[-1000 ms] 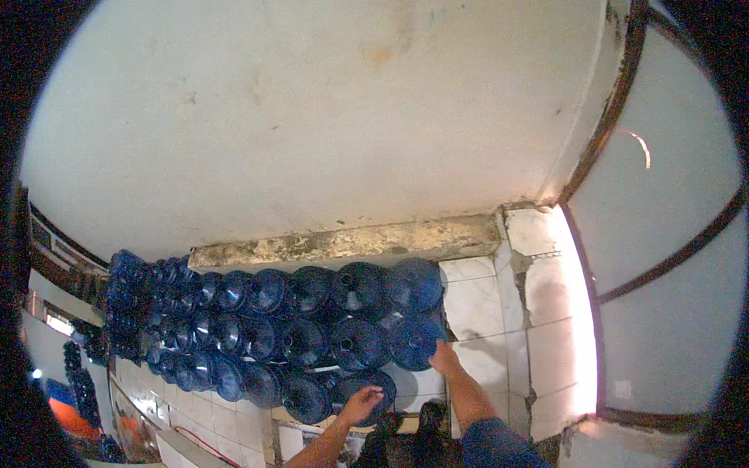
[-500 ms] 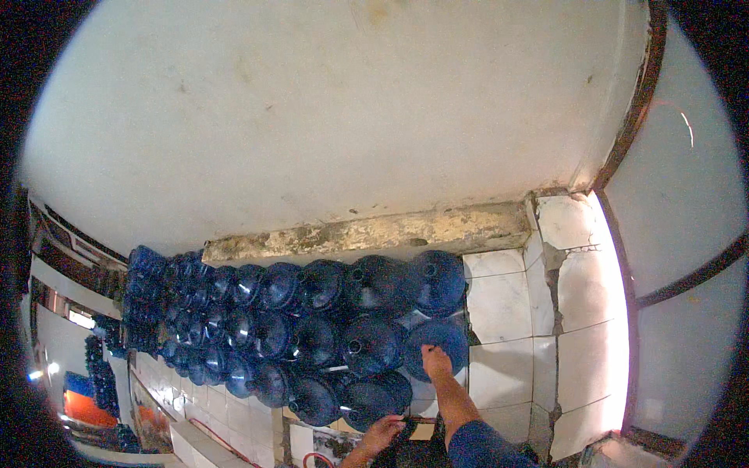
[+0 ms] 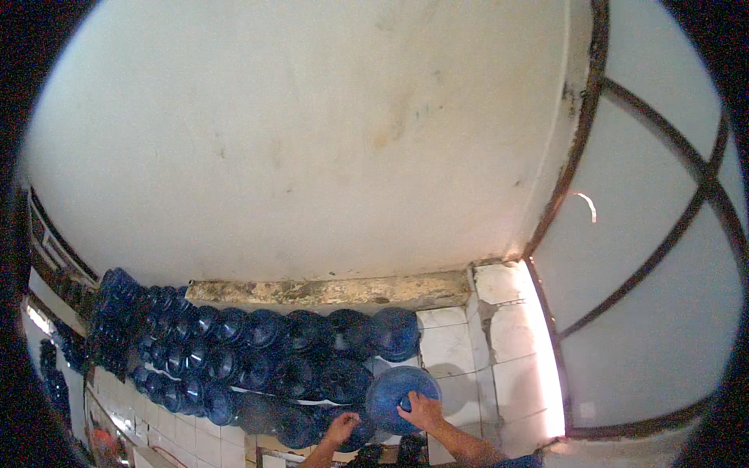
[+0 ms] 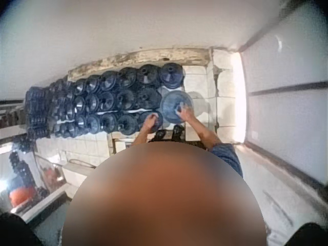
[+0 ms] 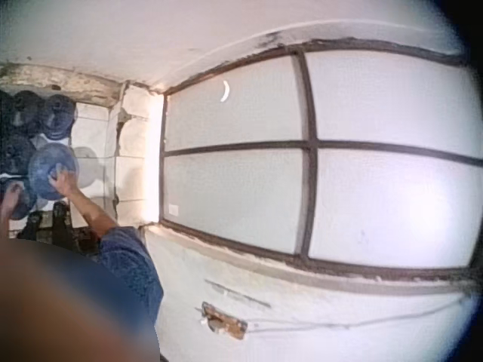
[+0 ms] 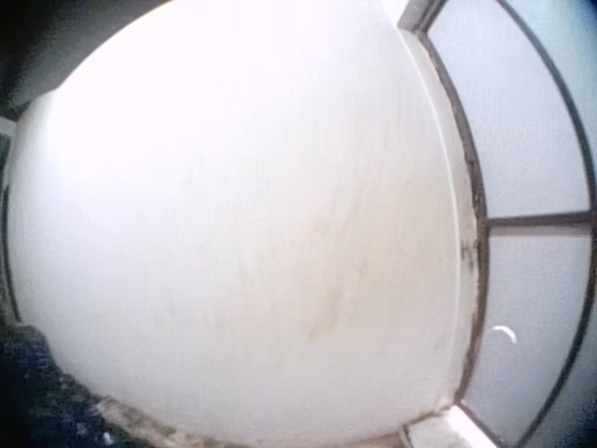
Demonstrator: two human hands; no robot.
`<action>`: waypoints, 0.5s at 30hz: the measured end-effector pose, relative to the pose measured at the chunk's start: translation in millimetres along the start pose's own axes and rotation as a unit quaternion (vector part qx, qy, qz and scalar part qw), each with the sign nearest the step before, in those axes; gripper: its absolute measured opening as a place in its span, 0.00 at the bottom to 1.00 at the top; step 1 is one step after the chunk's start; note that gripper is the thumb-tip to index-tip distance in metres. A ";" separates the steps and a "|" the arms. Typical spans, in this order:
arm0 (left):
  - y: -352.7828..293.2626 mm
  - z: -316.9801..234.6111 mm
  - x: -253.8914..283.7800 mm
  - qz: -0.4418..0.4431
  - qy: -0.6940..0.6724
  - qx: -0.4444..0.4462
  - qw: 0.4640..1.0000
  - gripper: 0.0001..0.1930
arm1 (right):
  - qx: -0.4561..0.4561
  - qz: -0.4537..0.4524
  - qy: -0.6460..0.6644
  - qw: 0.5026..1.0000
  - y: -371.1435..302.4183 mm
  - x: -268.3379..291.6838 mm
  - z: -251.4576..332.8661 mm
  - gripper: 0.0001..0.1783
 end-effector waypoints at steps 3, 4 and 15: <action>-1.3 -47.3 10.0 0.020 -0.005 0.011 1.000 0.06 | 0.047 -0.181 0.063 0.980 -65.8 60.4 30.6 0.38; -7.8 -80.4 14.4 0.021 0.074 -0.043 0.996 0.07 | 0.069 -0.256 0.083 0.961 -93.3 78.6 38.5 0.37; -32.6 -58.8 -68.3 0.315 0.177 0.175 0.916 0.38 | -0.065 -0.605 0.069 0.791 -398.9 170.4 133.4 0.34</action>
Point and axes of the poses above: each hand's wrist, its own y-axis towards the middle knuckle, its own x-axis out of the back of the hand, z = x × y, the point moved 9 cm from there along y, towards the middle knuckle, and after that the axes turned 4 degrees about y, right-handed, at the moved point
